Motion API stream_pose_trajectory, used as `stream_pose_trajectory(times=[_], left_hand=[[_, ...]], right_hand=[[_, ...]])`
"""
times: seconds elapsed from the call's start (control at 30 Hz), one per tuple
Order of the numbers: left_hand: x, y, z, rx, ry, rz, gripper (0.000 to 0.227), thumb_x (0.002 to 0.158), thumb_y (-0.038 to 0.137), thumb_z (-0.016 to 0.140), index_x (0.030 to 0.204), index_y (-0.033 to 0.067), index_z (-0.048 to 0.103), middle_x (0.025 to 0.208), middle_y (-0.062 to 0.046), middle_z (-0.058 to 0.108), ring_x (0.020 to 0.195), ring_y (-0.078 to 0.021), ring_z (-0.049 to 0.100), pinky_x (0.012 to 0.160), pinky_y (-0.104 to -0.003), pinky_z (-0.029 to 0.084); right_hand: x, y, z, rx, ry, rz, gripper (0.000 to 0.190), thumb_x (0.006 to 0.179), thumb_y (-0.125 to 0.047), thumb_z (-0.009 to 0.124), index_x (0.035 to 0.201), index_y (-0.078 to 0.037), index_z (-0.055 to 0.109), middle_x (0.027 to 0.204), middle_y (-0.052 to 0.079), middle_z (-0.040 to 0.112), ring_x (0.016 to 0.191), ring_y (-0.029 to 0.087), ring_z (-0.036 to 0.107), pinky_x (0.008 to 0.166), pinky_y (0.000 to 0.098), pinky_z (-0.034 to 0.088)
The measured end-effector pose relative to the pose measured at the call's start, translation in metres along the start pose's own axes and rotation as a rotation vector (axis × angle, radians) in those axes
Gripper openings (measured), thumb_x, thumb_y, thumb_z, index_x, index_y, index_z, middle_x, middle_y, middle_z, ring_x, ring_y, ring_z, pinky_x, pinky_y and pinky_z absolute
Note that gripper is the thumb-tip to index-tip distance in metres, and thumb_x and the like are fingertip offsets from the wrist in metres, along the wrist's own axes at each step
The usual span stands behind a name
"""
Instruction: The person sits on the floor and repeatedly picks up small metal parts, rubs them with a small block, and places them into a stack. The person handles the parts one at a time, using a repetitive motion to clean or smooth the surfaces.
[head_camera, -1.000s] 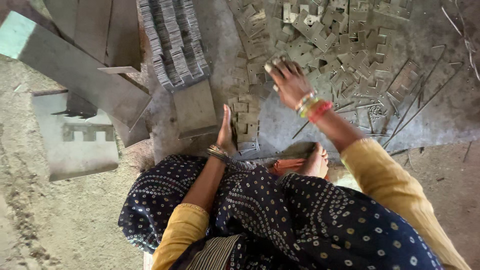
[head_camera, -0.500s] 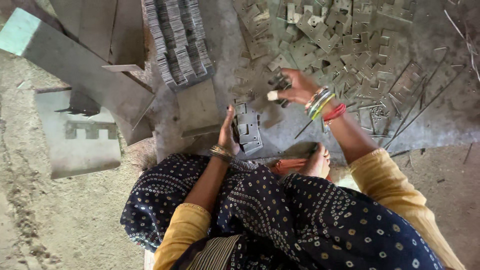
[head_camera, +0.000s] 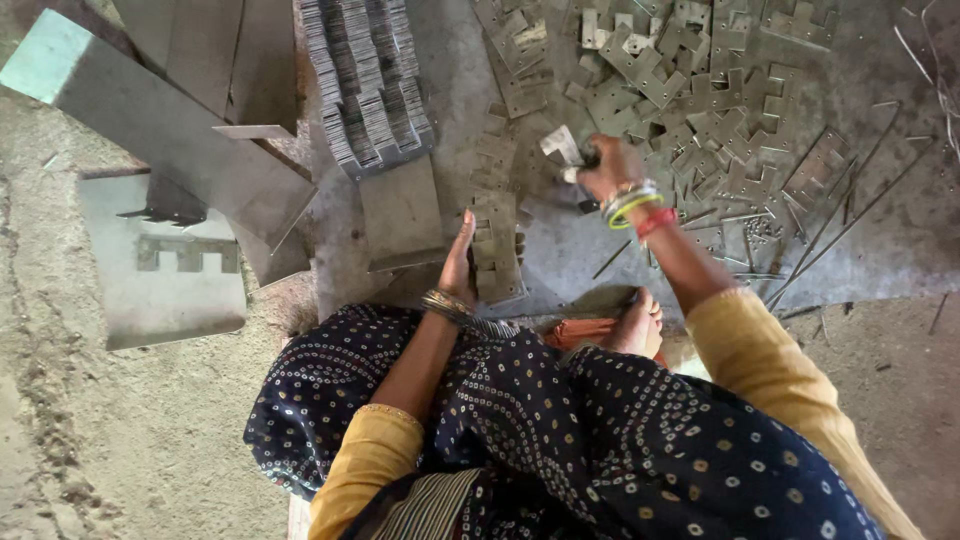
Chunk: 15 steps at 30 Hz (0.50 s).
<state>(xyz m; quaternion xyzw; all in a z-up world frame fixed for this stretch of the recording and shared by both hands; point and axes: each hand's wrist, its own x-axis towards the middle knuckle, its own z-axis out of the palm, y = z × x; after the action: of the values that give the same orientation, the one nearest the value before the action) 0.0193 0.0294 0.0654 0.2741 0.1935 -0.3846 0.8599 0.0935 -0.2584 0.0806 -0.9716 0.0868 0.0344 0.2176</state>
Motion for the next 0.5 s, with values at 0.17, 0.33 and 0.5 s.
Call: stream_pose_trajectory(times=[0.17,0.33,0.5], left_hand=[[0.011,-0.005,-0.011,-0.13,-0.116,0.083,0.071,0.101,0.067,0.051,0.134,0.0045,0.058,0.114,-0.016,0.072,0.097,-0.0277,0.071,0.085,-0.043,0.06],[0.018,-0.006,-0.014,-0.134,0.097,0.134,0.066,0.097,0.061,0.049,0.143,0.0149,0.055,0.125,-0.004,0.072,0.107,-0.0202,0.072,0.092,-0.039,0.06],[0.015,-0.005,-0.011,-0.099,-0.049,0.051,0.072,0.099,0.069,0.043,0.133,0.0079,0.063,0.11,-0.011,0.073,0.091,-0.0252,0.072,0.082,-0.041,0.06]], right_hand=[[-0.061,-0.032,-0.022,-0.166,0.097,-0.559,0.028,0.09,-0.021,0.079,0.113,-0.01,0.069,0.114,0.009,0.066,0.091,0.026,0.069,0.076,0.0378,0.059],[-0.042,-0.054,-0.026,-0.358,-0.085,-0.663,0.058,0.078,-0.015,0.072,0.136,-0.016,0.067,0.142,0.013,0.052,0.123,0.037,0.055,0.098,0.0475,0.052],[-0.007,-0.054,-0.006,-0.584,-0.12,-0.657,0.068,0.067,-0.013,0.076,0.131,-0.031,0.067,0.15,0.01,0.042,0.135,0.04,0.041,0.102,0.0538,0.043]])
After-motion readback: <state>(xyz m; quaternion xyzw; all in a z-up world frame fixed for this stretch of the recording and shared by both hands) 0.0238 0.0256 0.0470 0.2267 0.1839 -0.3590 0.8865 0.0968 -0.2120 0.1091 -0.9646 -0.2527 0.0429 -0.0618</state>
